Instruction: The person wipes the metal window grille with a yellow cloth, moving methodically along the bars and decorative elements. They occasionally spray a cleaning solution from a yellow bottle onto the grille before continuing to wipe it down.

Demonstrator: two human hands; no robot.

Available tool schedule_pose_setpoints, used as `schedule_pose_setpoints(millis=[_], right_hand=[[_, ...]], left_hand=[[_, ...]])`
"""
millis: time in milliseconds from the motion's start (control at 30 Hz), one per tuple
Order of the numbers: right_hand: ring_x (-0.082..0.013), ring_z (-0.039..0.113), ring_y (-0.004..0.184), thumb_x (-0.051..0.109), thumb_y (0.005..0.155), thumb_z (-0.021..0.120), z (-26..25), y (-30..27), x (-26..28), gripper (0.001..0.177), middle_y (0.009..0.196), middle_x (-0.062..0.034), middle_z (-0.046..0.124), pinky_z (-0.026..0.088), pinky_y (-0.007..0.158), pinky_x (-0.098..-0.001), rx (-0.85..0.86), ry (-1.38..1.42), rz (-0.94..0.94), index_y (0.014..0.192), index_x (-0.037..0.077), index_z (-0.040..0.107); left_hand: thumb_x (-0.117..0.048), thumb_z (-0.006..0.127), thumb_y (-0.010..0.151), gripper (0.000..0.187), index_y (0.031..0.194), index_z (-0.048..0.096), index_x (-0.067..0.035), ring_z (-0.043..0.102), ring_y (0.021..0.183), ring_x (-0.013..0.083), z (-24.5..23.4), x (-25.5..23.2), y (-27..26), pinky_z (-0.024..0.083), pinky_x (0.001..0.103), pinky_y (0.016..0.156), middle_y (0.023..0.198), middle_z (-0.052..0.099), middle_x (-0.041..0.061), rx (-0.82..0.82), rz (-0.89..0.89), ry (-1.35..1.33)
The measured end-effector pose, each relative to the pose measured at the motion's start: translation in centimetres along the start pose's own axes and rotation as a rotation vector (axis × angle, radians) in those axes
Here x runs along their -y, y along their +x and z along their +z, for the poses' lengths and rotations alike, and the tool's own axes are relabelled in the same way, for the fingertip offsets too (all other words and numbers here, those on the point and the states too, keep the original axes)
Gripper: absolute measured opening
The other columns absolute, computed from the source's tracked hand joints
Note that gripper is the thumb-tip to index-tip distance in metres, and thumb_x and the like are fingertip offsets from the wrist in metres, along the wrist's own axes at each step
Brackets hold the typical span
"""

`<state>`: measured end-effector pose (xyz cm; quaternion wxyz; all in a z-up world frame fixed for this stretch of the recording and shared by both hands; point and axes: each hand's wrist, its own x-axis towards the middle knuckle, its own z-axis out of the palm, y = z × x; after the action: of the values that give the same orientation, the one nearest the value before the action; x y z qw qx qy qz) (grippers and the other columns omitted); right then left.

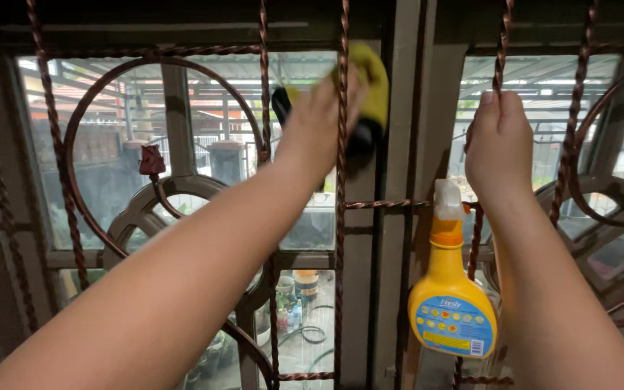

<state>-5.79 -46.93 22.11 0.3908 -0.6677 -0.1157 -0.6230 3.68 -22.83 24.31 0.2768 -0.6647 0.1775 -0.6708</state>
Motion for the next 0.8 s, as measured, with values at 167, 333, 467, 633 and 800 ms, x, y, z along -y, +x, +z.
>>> schedule_pose_setpoints(millis=[167,333,467,633,800], right_hand=[[-0.0126,0.048,0.063,0.031,0.119,0.043,0.2,-0.3,-1.1,0.034,0.073,-0.0031,0.052,0.04,0.057,-0.0337,-0.027,-0.087,-0.034,0.101,0.003,0.051],[-0.0122,0.052,0.068,0.029,0.122,0.044,0.0,0.6,-3.0,0.033,0.079,-0.0027,0.055,0.042,0.06,-0.0329,-0.058,-0.141,-0.159,0.105,0.001,0.051],[-0.0116,0.052,0.068,0.029,0.124,0.043,0.1,0.4,-3.6,0.032,0.079,-0.0025,0.055,0.042,0.061,-0.0333,-0.051,-0.144,-0.141,0.109,0.002,0.053],[-0.0146,0.051,0.067,0.024,0.123,0.041,-0.3,0.0,-4.0,0.035,0.077,-0.0042,0.054,0.041,0.063,-0.0354,-0.016,-0.055,-0.09,0.099,0.001,0.054],[-0.0177,0.054,0.066,0.009,0.115,0.046,-0.9,0.7,-6.9,0.03,0.074,-0.0052,0.055,0.042,0.061,-0.0367,0.011,-0.145,-0.08,0.088,0.0,0.055]], left_hand=[[-0.033,0.054,0.093,0.076,0.162,0.028,-0.016,0.039,0.132,0.0365,0.0,1.6,2.1,0.038,0.047,0.101,0.163,0.023,0.016,-0.031,-0.055,-0.09],[-0.028,0.055,0.098,0.073,0.165,0.029,-0.017,0.04,0.133,0.0364,-1.8,0.6,-2.0,0.039,0.044,0.101,0.172,0.015,0.013,-0.033,0.137,-0.079],[-0.036,0.051,0.098,0.068,0.159,0.025,-0.018,0.033,0.141,0.042,-5.2,-1.5,-7.6,0.039,0.045,0.095,0.171,0.006,0.019,0.266,0.384,-0.029],[-0.042,0.056,0.09,0.097,0.167,0.005,-0.014,0.023,0.149,0.0438,-8.3,-4.3,-12.6,0.029,0.052,0.109,0.17,0.003,0.022,0.501,0.659,-0.004],[-0.033,0.053,0.094,0.085,0.165,0.008,-0.02,0.027,0.143,0.0363,-7.7,-7.9,-18.0,0.029,0.048,0.103,0.171,0.002,0.013,0.381,0.69,-0.08]])
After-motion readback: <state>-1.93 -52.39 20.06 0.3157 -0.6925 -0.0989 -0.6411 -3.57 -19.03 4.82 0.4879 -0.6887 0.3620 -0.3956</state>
